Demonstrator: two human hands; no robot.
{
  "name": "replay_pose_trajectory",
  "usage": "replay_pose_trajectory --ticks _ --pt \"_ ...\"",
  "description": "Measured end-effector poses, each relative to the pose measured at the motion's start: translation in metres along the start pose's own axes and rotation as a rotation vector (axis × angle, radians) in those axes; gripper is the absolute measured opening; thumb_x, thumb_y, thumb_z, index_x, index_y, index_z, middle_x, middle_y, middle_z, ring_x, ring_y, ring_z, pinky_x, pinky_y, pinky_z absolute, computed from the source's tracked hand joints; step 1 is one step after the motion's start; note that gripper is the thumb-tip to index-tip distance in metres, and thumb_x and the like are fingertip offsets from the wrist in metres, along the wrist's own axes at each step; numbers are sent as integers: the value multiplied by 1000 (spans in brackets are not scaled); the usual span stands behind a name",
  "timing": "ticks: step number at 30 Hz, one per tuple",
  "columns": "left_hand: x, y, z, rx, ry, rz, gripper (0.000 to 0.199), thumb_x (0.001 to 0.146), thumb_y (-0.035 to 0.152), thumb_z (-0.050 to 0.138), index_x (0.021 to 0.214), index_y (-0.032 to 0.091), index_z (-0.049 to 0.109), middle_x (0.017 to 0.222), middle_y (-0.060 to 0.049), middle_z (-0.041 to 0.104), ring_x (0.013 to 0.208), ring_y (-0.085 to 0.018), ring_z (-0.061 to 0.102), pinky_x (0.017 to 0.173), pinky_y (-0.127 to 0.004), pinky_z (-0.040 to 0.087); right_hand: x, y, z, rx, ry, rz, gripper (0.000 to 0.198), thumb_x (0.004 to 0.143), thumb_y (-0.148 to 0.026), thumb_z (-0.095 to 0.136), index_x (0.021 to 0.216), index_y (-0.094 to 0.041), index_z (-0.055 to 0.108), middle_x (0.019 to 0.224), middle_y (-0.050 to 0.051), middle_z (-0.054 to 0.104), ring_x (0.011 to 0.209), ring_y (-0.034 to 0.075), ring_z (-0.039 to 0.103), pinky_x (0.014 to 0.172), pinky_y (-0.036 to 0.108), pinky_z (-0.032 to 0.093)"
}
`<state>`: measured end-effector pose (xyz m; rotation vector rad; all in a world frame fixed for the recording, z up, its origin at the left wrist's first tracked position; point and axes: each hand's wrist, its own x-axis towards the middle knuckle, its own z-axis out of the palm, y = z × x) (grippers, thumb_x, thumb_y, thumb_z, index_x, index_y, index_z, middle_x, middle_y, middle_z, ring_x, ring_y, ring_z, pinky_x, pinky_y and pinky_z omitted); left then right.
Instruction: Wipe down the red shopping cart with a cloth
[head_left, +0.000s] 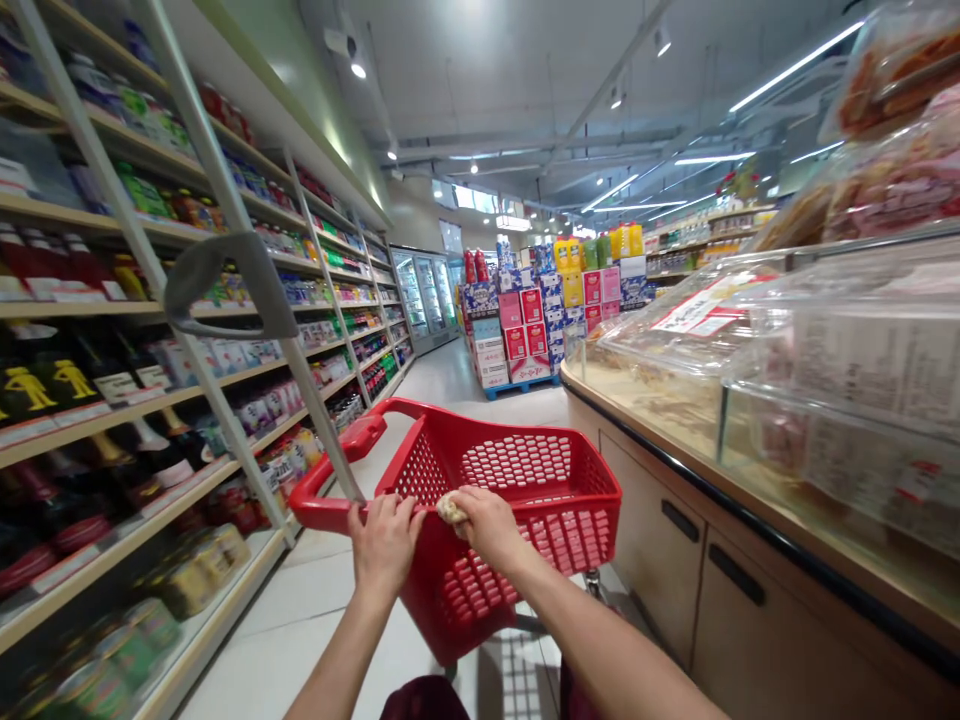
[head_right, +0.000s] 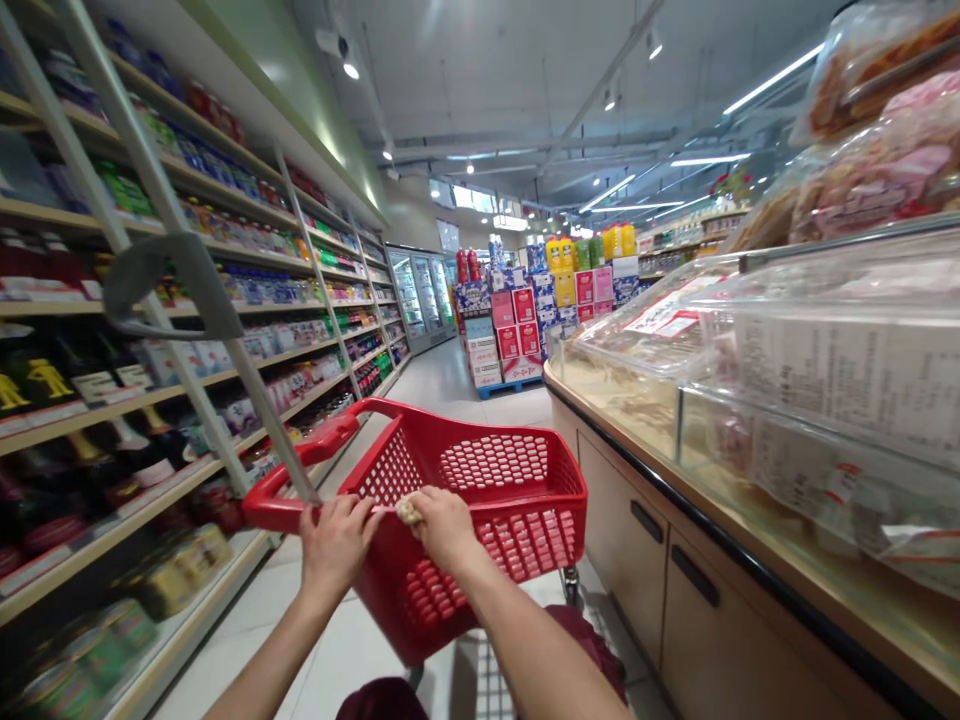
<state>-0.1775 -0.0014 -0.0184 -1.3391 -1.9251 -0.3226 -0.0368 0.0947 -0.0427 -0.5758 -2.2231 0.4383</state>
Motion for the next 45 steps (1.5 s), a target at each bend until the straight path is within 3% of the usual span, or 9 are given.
replay_pose_trajectory --ticks 8,14,17,24,27,31,34,39,45 --pt "-5 7 2 9 44 -56 26 82 32 39 91 23 61 99 -7 62 100 -23 49 97 -50 20 -65 93 -55 -418 258 332 34 75 -11 42 101 -25 61 110 8 56 96 23 50 78 37 39" --pt "-8 14 9 -33 26 -1 26 80 26 41 96 16 59 102 -10 61 104 -24 49 98 -45 26 -43 59 -5 -290 181 60 47 69 -12 48 114 -24 53 122 9 48 112 24 44 92 41 35" --pt "-9 11 15 -55 66 -8 27 80 27 41 97 15 58 102 -11 61 105 -24 49 98 -43 27 -44 67 -3 -276 151 29 46 69 -10 46 110 -26 56 117 7 53 107 22 49 90 38 38" --pt "-2 15 0 -49 -11 -28 27 81 29 38 87 16 60 87 -9 61 91 -23 52 94 -44 29 -83 150 -67 -417 279 359 43 68 -7 38 102 -19 61 114 10 54 105 23 50 88 38 41" --pt "-1 23 -2 -25 -41 -26 29 82 28 35 93 19 61 89 -8 62 96 -25 50 95 -48 26 -82 138 -63 -424 315 396 40 68 -10 40 102 -18 61 116 12 52 110 25 46 89 41 40" --pt "-2 25 5 -13 -53 -20 31 82 30 36 99 24 60 97 -6 63 103 -27 46 96 -50 23 -66 102 -37 -340 245 179 40 68 -14 49 106 -22 58 121 9 49 113 26 43 92 44 37" --pt "-4 20 9 -20 -47 -3 32 81 30 37 103 24 59 101 -6 62 105 -26 45 96 -50 22 -69 111 -42 -314 246 196 34 70 -13 46 101 -22 59 118 9 52 110 24 46 91 42 38" --pt "-7 24 11 -67 -32 -43 33 82 30 36 105 23 59 102 -7 62 107 -28 44 98 -52 21 -87 153 -72 -400 335 397 32 72 -14 41 98 -16 59 113 12 53 109 24 45 91 41 38" --pt "-12 31 13 0 -55 -10 38 81 29 36 114 19 53 115 -9 57 114 -27 41 100 -50 18 -66 109 -36 -424 307 255 33 69 -30 55 101 -19 59 124 11 44 118 29 35 96 46 28"
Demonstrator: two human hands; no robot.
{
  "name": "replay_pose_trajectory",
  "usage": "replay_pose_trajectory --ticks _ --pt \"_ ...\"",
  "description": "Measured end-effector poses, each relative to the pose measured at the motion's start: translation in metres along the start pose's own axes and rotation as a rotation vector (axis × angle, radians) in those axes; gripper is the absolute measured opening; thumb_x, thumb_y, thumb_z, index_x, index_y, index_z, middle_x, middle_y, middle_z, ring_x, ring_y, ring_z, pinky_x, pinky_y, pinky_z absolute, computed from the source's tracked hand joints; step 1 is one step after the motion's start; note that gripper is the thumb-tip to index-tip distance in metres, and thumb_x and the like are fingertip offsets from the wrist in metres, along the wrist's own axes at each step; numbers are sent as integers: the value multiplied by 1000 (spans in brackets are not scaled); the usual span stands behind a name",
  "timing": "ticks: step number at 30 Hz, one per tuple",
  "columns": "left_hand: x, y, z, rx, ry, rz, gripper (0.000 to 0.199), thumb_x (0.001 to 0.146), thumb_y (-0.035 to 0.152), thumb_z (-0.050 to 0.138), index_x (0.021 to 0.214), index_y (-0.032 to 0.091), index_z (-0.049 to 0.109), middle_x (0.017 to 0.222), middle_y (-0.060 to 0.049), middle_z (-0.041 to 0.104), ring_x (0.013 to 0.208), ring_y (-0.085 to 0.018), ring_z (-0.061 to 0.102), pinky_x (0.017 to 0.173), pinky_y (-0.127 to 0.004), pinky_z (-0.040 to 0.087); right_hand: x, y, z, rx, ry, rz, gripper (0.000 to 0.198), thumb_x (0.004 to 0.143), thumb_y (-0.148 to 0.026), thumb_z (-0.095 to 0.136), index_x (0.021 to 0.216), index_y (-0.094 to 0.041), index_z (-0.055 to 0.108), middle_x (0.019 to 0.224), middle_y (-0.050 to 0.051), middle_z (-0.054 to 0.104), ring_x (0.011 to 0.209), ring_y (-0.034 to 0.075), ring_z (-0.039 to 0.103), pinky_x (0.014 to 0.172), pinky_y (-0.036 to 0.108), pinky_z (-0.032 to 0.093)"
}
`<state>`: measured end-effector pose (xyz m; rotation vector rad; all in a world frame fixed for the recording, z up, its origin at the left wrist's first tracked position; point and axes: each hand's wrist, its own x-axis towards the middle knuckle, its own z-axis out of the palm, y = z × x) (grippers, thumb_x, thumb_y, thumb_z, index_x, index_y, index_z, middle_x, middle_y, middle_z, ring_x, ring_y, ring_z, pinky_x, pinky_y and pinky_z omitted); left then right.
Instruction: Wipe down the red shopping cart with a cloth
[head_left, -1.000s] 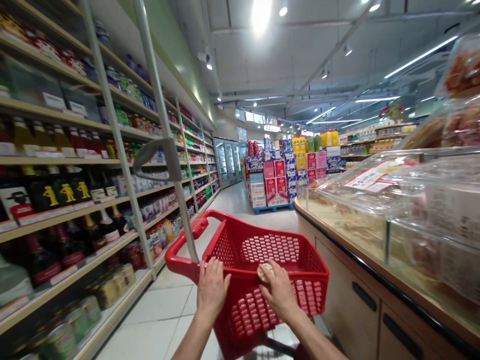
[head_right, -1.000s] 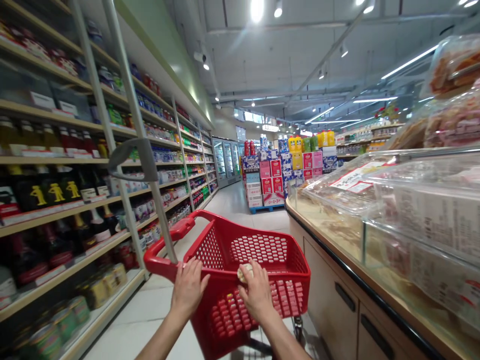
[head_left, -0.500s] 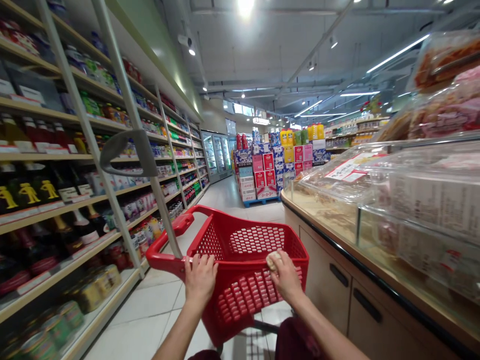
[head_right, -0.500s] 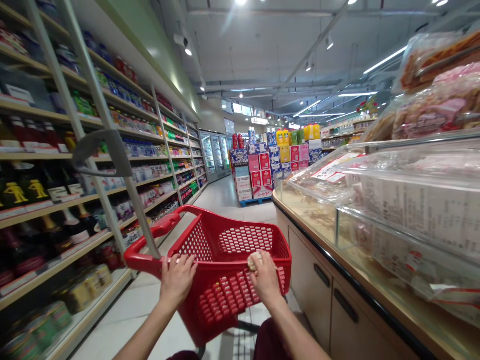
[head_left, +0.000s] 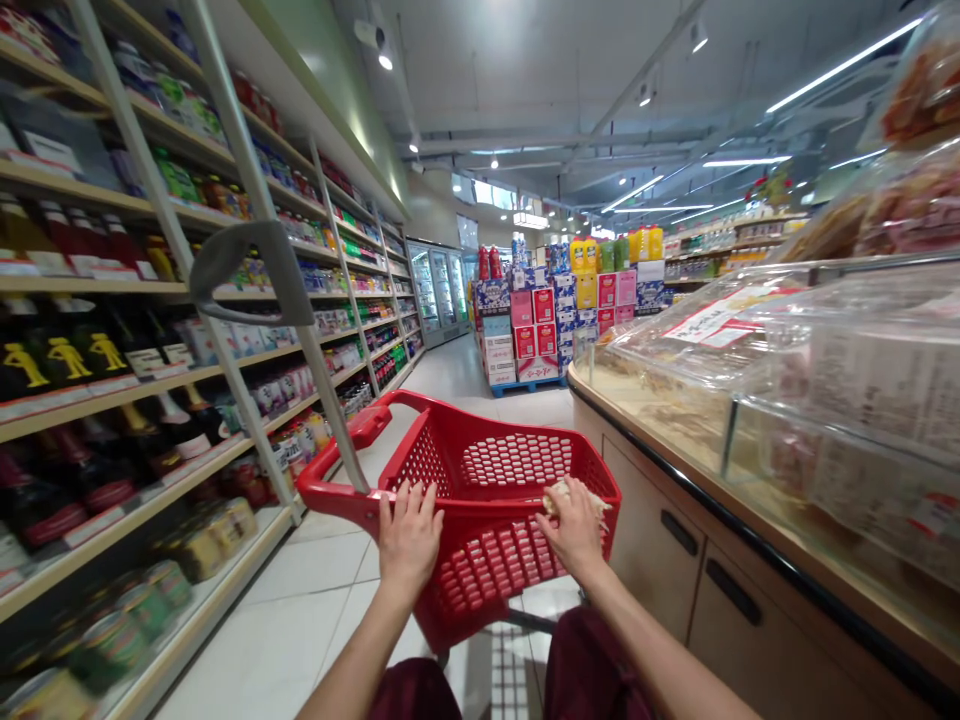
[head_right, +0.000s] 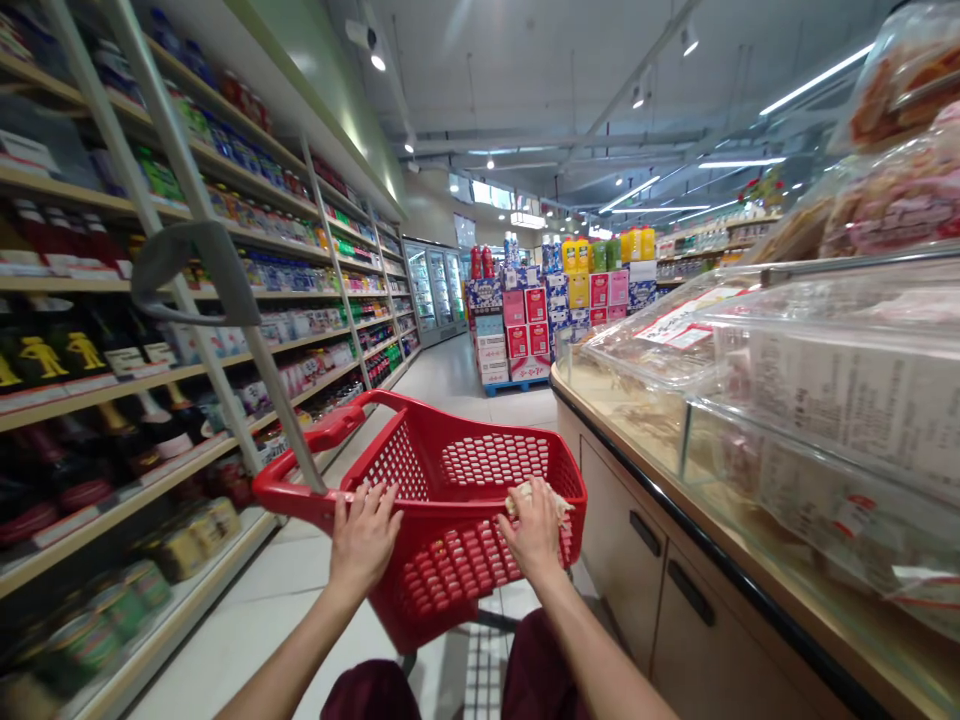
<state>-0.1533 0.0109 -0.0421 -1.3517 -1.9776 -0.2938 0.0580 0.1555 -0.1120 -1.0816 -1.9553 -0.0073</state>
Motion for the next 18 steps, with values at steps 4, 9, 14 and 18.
replay_pose_trajectory --ticks 4,9,14,18 --pt "-3 -8 2 -19 -3 51 42 80 26 36 119 14 48 123 -10 51 119 -26 37 102 -48 17 4 11 -3 82 -22 -21 24 76 -31 49 93 -21 63 117 8 51 111 24 43 93 42 32" --pt "-6 -1 2 -33 11 3 42 80 28 38 116 8 49 123 -14 50 120 -27 36 104 -48 16 4 63 -16 84 53 234 29 76 -28 41 88 -16 65 114 12 52 105 24 47 88 41 37" --pt "-9 10 0 -41 -21 -12 43 79 29 40 112 4 51 124 -17 48 121 -28 36 103 -48 20 2 13 -1 190 38 20 31 79 -34 43 89 -16 65 119 12 50 113 25 41 95 41 33" --pt "-9 4 -5 -54 -50 30 44 77 27 42 115 7 49 127 -14 46 123 -25 34 104 -44 21 0 16 1 225 36 -61 28 81 -32 41 90 -20 65 117 10 51 111 24 43 93 42 34"
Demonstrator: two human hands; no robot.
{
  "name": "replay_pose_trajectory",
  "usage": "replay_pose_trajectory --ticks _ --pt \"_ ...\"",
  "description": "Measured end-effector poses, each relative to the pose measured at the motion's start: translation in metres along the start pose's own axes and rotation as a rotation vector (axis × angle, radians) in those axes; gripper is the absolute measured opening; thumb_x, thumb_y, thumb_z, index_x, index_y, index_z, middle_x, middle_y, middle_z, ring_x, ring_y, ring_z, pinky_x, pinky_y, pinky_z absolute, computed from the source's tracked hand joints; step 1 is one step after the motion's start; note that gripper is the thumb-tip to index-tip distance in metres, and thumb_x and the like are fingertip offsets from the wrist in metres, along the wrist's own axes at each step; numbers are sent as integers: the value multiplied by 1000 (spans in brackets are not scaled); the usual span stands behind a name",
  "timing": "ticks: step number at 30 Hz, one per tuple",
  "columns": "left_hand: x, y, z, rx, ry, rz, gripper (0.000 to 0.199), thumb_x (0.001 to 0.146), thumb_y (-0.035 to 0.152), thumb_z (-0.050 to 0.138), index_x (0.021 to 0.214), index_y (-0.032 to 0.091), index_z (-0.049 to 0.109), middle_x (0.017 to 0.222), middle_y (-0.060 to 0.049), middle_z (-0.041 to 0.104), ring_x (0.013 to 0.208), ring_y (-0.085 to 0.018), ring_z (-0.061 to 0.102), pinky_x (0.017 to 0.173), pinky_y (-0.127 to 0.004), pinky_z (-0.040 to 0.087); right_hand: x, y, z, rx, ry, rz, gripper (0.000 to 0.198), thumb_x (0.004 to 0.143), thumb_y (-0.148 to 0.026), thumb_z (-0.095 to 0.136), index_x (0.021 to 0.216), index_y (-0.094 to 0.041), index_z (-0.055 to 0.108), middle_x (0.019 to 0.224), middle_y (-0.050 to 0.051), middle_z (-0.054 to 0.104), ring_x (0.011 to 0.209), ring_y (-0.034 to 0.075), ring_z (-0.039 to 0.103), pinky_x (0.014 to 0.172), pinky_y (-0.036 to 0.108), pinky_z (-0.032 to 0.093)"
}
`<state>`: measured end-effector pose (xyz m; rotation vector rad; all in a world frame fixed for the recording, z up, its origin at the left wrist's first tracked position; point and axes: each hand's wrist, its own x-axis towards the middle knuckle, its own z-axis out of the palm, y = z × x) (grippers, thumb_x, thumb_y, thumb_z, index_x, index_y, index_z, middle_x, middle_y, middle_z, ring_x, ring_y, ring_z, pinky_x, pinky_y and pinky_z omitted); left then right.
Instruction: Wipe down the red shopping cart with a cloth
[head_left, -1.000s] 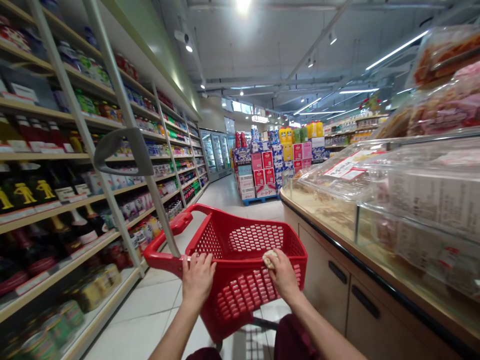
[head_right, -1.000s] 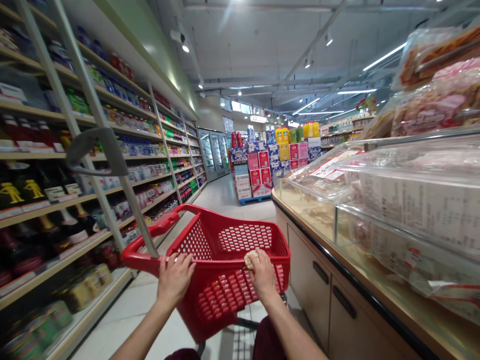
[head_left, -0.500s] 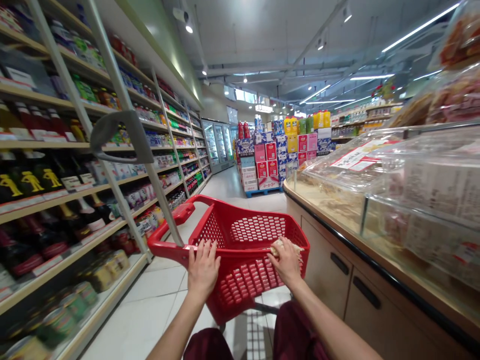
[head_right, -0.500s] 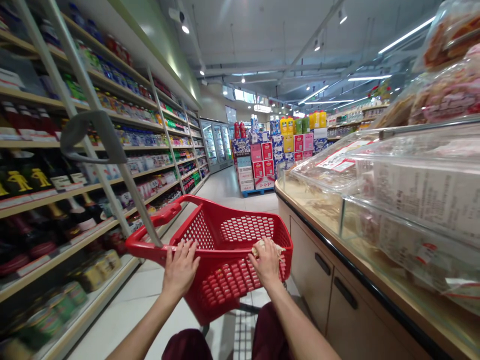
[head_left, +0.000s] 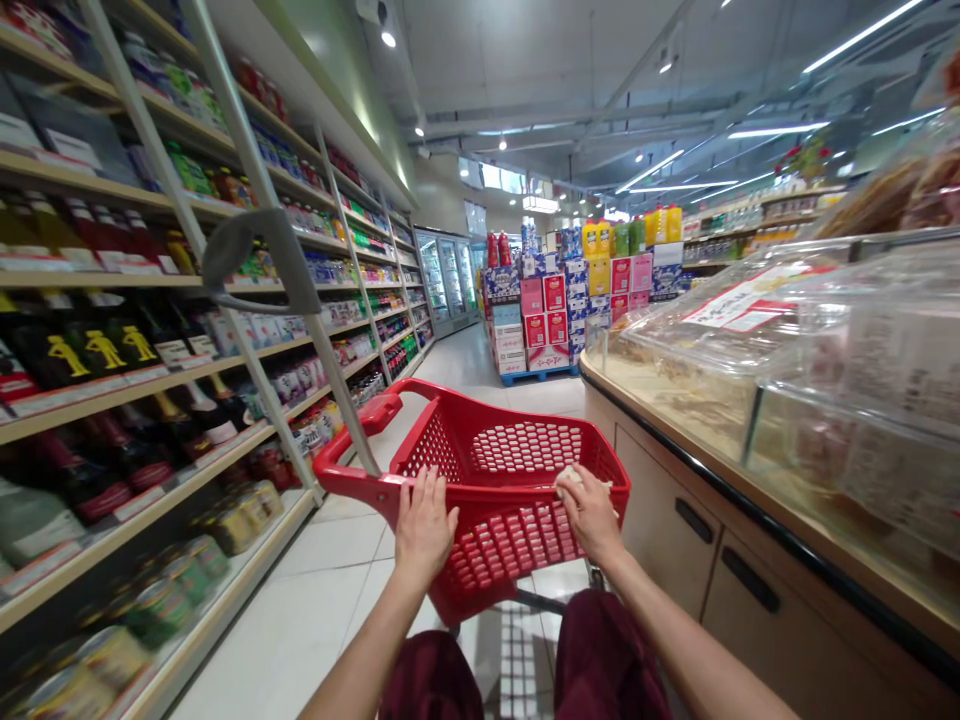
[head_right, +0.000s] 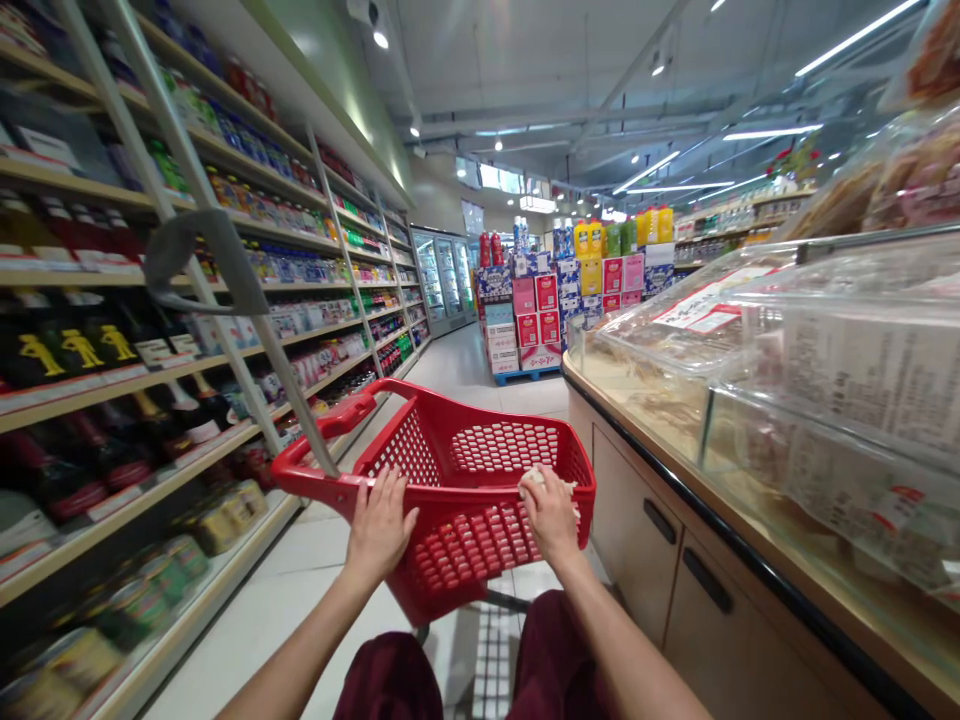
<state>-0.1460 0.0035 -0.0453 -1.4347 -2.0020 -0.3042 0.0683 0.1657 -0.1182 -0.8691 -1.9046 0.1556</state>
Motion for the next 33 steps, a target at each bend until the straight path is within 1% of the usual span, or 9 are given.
replay_pose_trajectory --ticks 3,5,10,12,19,25,28,31,33 --pt "0 0 -5 -6 -32 -22 45 76 27 44 116 7 49 128 -13 45 123 -25 33 104 -43 20 -3 29 -12 -49 129 167 29 80 -30 39 85 -18 64 114 12 51 108 25 44 89 44 36" --pt "0 4 -7 -5 -47 -47 46 75 28 45 116 7 49 128 -13 45 123 -26 33 105 -44 19 -5 32 -13 -67 177 220 28 79 -28 39 85 -17 63 115 13 49 108 26 44 88 45 37" --pt "-2 8 -9 0 -64 -41 48 75 28 45 118 7 47 129 -12 44 124 -26 30 106 -44 17 -5 -26 6 14 15 -40 25 79 -22 42 96 -21 61 117 10 51 107 23 46 90 41 36" --pt "-4 5 -10 1 -72 -31 47 75 26 44 118 8 47 129 -11 44 124 -25 31 106 -42 17 -4 -34 6 40 -44 -112 28 78 -21 43 103 -23 57 114 7 53 104 20 48 88 38 37" --pt "-5 9 -7 -4 -68 -60 50 74 29 47 119 8 46 129 -12 44 125 -25 28 106 -43 14 -2 21 -14 -178 91 179 30 78 -24 37 102 -17 53 105 11 56 103 25 47 85 45 36" --pt "-4 11 -8 21 -109 -32 58 70 35 51 123 12 42 133 -12 39 127 -26 24 107 -44 10 -6 -30 18 -39 -39 -107 34 79 -13 33 105 -23 54 117 7 50 111 21 43 92 42 34" --pt "-4 9 -10 42 -131 -12 60 70 31 51 126 12 39 134 -12 37 128 -26 22 107 -43 9 -4 -8 6 -42 -39 -67 35 77 -12 34 101 -24 56 115 6 51 110 21 43 90 41 36" --pt "-3 10 -9 50 -138 -16 61 69 28 50 126 12 38 135 -12 36 128 -26 21 107 -43 8 -3 34 -16 -128 70 141 36 72 -10 33 97 -20 57 111 9 52 110 23 42 89 45 36" --pt "-3 13 -8 54 -137 -29 61 69 27 50 126 11 38 136 -13 34 128 -27 22 107 -44 8 -2 40 -19 -154 91 205 37 71 -10 33 98 -17 57 112 11 52 111 25 42 89 46 36"
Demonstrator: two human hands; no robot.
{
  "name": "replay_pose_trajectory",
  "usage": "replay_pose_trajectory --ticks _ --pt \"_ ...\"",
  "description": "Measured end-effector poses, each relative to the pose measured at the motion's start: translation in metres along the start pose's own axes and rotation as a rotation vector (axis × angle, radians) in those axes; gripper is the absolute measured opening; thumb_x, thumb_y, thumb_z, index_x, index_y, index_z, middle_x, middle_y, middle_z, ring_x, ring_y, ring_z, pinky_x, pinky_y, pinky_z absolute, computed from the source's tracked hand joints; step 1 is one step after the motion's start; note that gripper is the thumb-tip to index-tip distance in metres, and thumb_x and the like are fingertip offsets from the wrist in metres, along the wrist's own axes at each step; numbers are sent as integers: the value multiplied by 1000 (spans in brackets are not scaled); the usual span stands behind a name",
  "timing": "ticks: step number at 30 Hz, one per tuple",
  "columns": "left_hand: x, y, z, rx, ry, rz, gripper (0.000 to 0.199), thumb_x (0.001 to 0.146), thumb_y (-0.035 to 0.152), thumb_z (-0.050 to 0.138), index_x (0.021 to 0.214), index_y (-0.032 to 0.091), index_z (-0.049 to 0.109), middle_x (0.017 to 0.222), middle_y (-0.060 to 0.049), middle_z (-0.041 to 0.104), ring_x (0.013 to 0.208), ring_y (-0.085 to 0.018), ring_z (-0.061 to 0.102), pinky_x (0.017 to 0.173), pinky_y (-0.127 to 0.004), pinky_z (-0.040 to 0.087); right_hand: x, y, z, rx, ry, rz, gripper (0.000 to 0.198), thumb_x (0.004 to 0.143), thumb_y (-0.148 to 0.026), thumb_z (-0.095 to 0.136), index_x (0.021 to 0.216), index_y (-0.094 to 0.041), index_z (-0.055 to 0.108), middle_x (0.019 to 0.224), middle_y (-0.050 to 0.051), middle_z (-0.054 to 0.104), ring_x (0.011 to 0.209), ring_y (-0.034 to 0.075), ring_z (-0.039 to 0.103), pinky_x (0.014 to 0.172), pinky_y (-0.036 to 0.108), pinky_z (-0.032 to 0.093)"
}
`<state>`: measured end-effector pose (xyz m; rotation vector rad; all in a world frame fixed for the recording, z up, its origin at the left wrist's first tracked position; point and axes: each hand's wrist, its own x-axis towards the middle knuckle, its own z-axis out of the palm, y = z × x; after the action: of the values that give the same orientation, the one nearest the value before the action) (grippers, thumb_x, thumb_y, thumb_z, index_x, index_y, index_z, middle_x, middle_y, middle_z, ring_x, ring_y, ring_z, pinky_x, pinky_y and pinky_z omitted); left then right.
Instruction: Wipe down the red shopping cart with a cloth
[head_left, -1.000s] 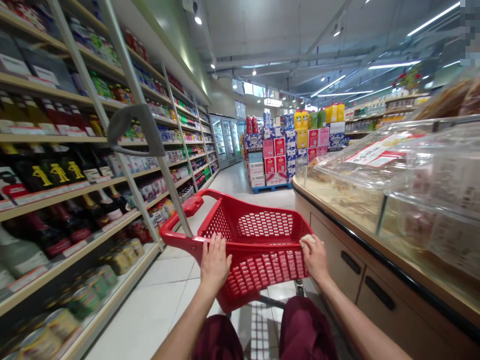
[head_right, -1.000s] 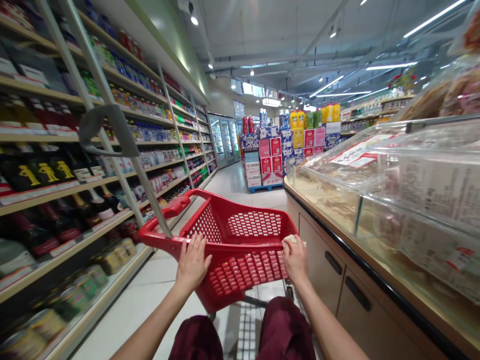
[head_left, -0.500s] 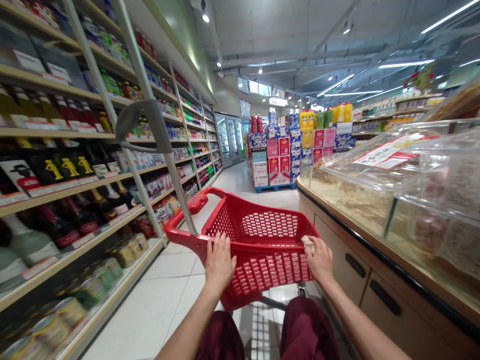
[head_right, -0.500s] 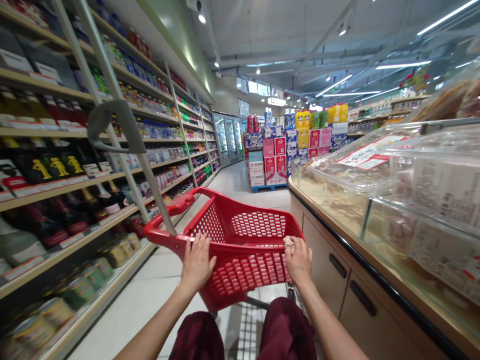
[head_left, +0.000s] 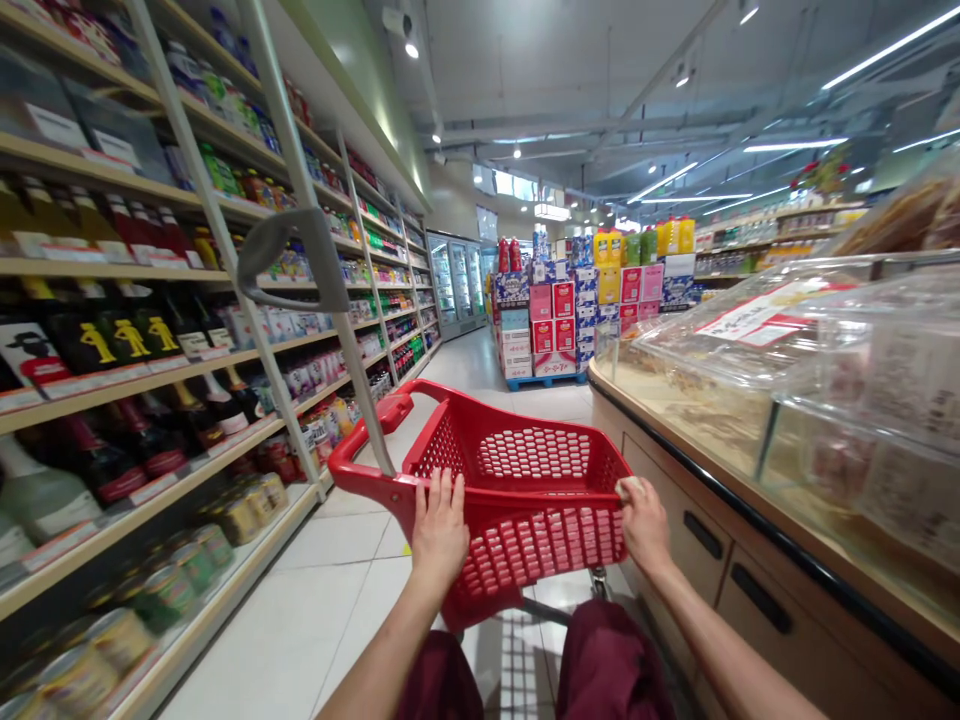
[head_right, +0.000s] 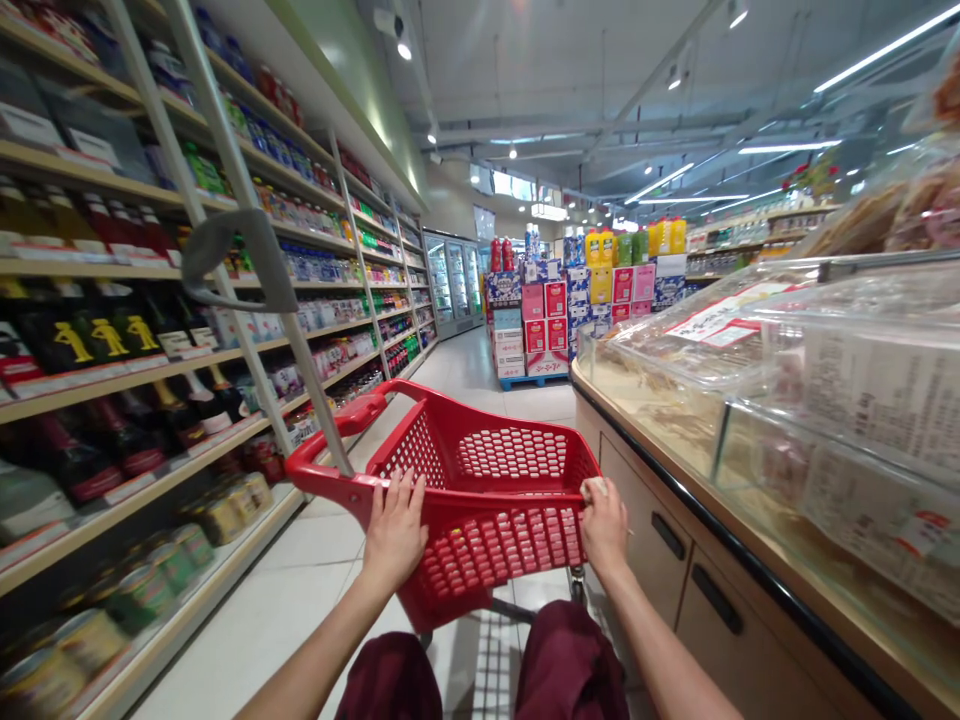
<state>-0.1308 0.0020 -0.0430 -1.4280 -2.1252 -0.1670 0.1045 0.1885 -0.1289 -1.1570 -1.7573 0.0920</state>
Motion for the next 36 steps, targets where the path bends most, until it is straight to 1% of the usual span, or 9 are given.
replay_pose_trajectory --ticks 6,8,12,14,21,26,29,34,36 --pt "-1 -2 1 26 -5 15 62 68 25 49 127 11 37 136 -13 34 128 -27 21 107 -44 9 -18 -67 24 144 -176 -305 39 77 -10 33 108 -23 55 120 8 49 114 21 41 95 45 31" --pt "-2 -4 2 30 1 27 62 68 24 49 128 12 36 136 -13 34 128 -26 21 107 -44 10 -16 -61 22 159 -168 -314 39 77 -11 35 109 -24 53 119 7 50 114 21 42 93 44 34" --pt "-2 -2 3 14 21 7 61 68 23 48 127 12 38 136 -13 34 128 -27 22 106 -44 12 -5 -9 8 64 -16 -74 37 77 -14 33 107 -20 53 113 9 52 113 23 41 90 45 36" --pt "-2 2 3 6 26 -10 60 68 23 48 126 12 39 136 -13 34 128 -27 23 106 -44 12 -4 -4 8 37 19 -15 37 76 -14 32 106 -19 54 113 10 52 113 24 40 91 47 35" --pt "-3 1 0 30 42 29 61 67 22 48 126 13 39 135 -12 36 127 -27 24 106 -44 14 -18 -75 26 249 -167 -317 38 77 -11 35 109 -25 52 117 5 52 112 19 44 94 41 35" --pt "-2 -3 -1 38 57 25 59 65 19 48 124 13 42 133 -12 39 126 -26 27 106 -44 15 2 -16 -1 168 3 -20 36 74 -12 34 104 -18 54 106 8 57 102 19 50 88 39 41" --pt "-1 0 -1 39 59 6 59 65 20 49 123 13 43 133 -13 40 126 -27 27 105 -44 15 4 -3 -4 121 35 19 36 72 -10 34 99 -17 57 105 10 57 104 22 49 88 45 38" --pt "-2 1 -4 59 41 17 61 65 20 48 125 12 41 134 -14 38 127 -28 25 106 -44 13 -16 -73 20 200 -116 -258 39 74 -7 36 104 -24 56 113 5 55 110 19 45 93 40 36" --pt "-4 -1 -4 57 34 37 62 65 20 48 126 12 39 135 -13 35 128 -27 23 106 -45 12 -17 -85 20 232 -180 -370 39 75 -7 36 105 -25 55 115 5 54 109 18 46 90 37 38"
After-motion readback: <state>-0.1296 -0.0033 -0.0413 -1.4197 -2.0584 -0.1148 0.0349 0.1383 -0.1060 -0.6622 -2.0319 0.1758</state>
